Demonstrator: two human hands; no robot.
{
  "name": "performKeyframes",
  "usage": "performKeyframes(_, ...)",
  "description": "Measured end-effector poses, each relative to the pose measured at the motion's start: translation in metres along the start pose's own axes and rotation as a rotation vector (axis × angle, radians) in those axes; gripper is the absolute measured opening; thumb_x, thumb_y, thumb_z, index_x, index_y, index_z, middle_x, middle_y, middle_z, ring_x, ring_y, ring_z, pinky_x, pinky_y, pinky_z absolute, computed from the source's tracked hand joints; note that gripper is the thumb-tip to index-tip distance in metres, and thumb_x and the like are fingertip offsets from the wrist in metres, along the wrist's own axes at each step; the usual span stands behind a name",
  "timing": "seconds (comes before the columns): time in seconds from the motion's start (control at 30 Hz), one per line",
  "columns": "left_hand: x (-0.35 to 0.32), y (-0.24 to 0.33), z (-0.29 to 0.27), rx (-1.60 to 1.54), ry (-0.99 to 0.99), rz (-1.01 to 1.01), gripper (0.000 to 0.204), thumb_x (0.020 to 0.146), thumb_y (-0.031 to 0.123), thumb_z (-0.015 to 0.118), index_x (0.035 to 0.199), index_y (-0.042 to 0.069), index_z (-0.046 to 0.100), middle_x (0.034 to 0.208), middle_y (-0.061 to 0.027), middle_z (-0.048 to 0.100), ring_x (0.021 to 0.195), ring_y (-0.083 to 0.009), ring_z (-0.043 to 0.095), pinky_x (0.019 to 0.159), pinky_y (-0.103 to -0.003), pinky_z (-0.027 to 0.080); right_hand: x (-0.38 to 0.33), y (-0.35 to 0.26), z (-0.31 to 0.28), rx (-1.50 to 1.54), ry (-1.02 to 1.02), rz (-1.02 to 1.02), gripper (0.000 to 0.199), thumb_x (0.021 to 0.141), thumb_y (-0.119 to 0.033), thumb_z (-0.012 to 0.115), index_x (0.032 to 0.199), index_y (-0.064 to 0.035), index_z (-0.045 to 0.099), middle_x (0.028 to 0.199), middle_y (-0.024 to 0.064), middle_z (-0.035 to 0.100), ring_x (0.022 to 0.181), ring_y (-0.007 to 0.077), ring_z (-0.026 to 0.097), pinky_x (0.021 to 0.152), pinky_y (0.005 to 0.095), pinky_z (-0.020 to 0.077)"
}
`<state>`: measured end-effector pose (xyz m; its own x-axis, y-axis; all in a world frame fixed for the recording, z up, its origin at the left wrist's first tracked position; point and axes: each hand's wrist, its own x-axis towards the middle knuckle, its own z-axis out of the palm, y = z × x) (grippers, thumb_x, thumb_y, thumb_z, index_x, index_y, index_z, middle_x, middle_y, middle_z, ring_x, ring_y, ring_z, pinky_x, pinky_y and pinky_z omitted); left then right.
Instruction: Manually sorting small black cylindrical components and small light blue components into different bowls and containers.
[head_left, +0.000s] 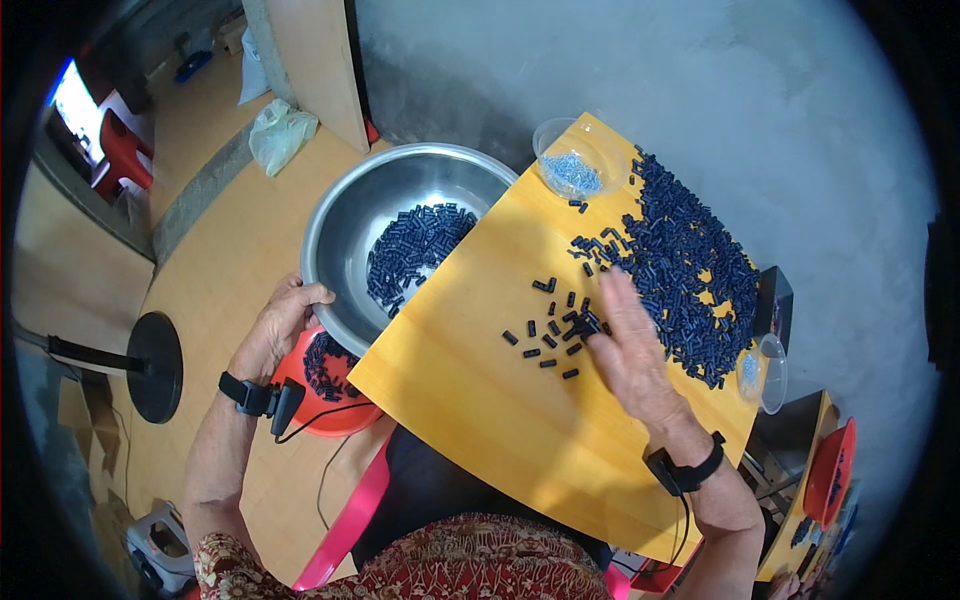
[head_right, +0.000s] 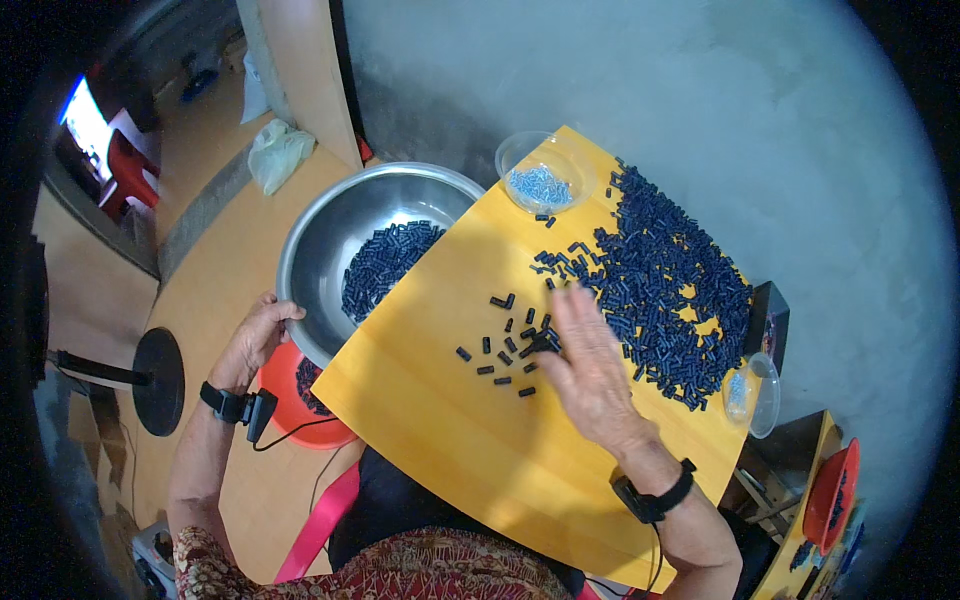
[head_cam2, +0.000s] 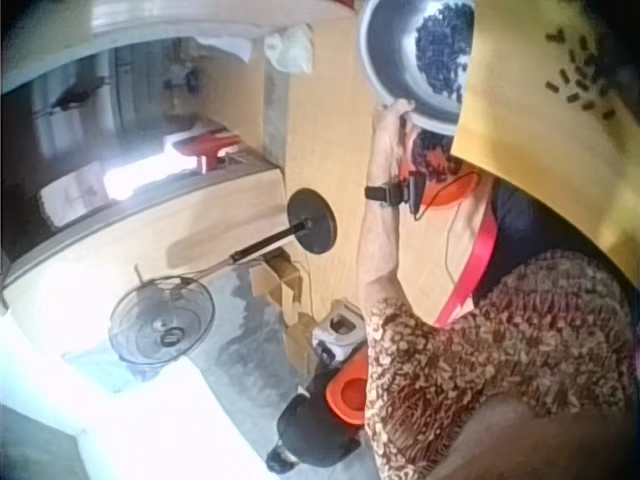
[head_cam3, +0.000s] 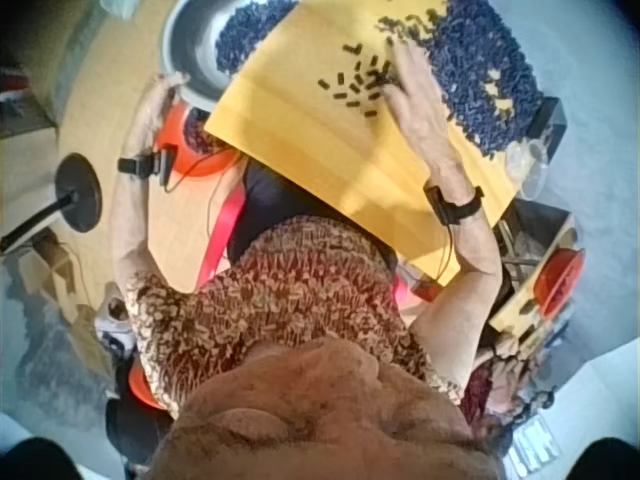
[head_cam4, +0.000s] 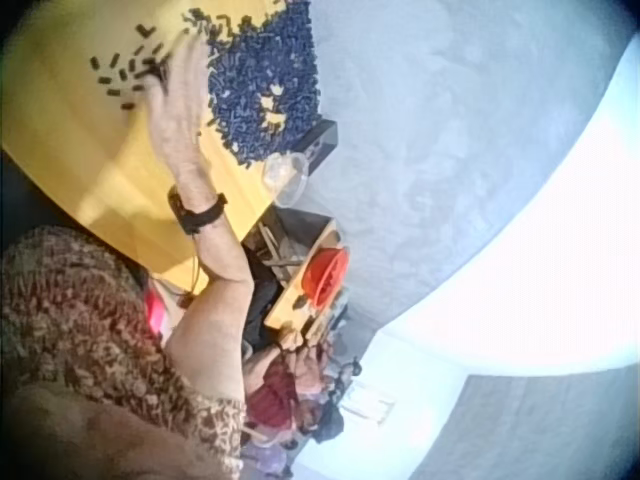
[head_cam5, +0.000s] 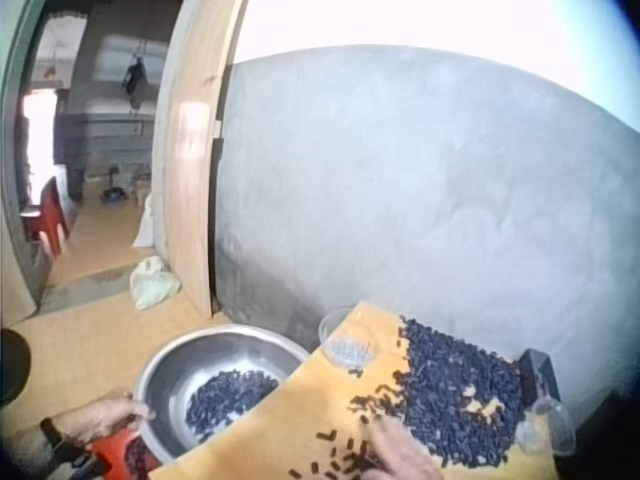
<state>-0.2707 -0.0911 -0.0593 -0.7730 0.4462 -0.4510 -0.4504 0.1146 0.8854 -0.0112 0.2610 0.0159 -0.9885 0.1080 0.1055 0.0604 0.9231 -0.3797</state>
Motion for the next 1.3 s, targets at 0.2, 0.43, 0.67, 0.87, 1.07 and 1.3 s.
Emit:
performKeyframes(0.2, -0.003, 0.008, 0.006, -0.050, -0.013, 0.001, 0.020, 0.076, 0.000, 0.061, 0.095, 0.001, 0.058, 0.070, 0.0011, 0.057, 0.050, -0.0052, 0.051, 0.048, -0.019, 0.047, -0.052, 0.015, -0.013, -0.130, 0.010, 0.105, 0.072, 0.095, -0.040, 0.052, 0.149, -0.0001, 0.025, 0.154, 0.0274, 0.020, 0.142, 0.0435, 0.021, 0.115, 0.0477, 0.0199)
performKeyframes(0.43, -0.001, 0.005, 0.006, -0.065, 0.023, 0.016, 0.022, 0.076, -0.001, 0.060, 0.098, 0.001, 0.057, 0.071, 0.0005, 0.057, 0.051, -0.0055, 0.052, 0.049, -0.019, 0.049, -0.060, -0.041, 0.000, -0.226, -0.110, -0.028, 0.084, 0.086, -0.045, 0.064, 0.148, -0.0010, 0.027, 0.152, 0.0262, 0.024, 0.142, 0.0423, 0.022, 0.115, 0.0475, 0.0216)
performKeyframes(0.67, -0.004, 0.009, 0.015, -0.100, 0.017, 0.020, 0.018, 0.076, 0.001, 0.061, 0.094, 0.004, 0.057, 0.070, 0.0012, 0.057, 0.049, -0.0036, 0.048, 0.045, -0.018, 0.043, -0.014, -0.102, 0.051, 0.004, -0.256, -0.490, 0.081, 0.084, -0.054, 0.061, 0.143, -0.0027, 0.037, 0.150, 0.0181, 0.033, 0.137, 0.0361, 0.033, 0.112, 0.0455, 0.0279)
performKeyframes(0.87, 0.008, -0.006, -0.004, -0.045, -0.028, 0.020, 0.017, 0.076, 0.005, 0.064, 0.091, 0.006, 0.059, 0.068, 0.0039, 0.057, 0.048, -0.0026, 0.045, 0.043, -0.016, 0.037, -0.017, -0.089, 0.044, -0.099, -0.239, -0.366, 0.076, 0.084, -0.053, 0.060, 0.143, -0.0082, 0.039, 0.149, 0.0188, 0.034, 0.138, 0.0377, 0.029, 0.112, 0.0493, 0.0256)
performKeyframes(1.07, 0.002, -0.002, -0.001, -0.035, 0.023, 0.029, 0.018, 0.076, 0.003, 0.063, 0.093, 0.005, 0.058, 0.069, 0.0027, 0.057, 0.049, -0.0031, 0.047, 0.044, -0.016, 0.040, -0.063, -0.066, 0.023, -0.233, -0.175, -0.219, 0.080, 0.082, -0.052, 0.064, 0.145, -0.0099, 0.037, 0.152, 0.0223, 0.027, 0.141, 0.0432, 0.021, 0.112, 0.0569, 0.0185)
performKeyframes(1.3, -0.001, 0.004, 0.003, -0.044, 0.000, 0.023, 0.023, 0.076, 0.000, 0.060, 0.099, 0.001, 0.056, 0.075, -0.0009, 0.059, 0.055, -0.0062, 0.055, 0.053, -0.020, 0.052, -0.067, -0.025, 0.022, -0.257, -0.124, 0.011, 0.093, 0.081, -0.053, 0.065, 0.149, -0.0049, 0.025, 0.154, 0.0279, 0.014, 0.143, 0.0459, 0.013, 0.113, 0.0574, 0.0142)
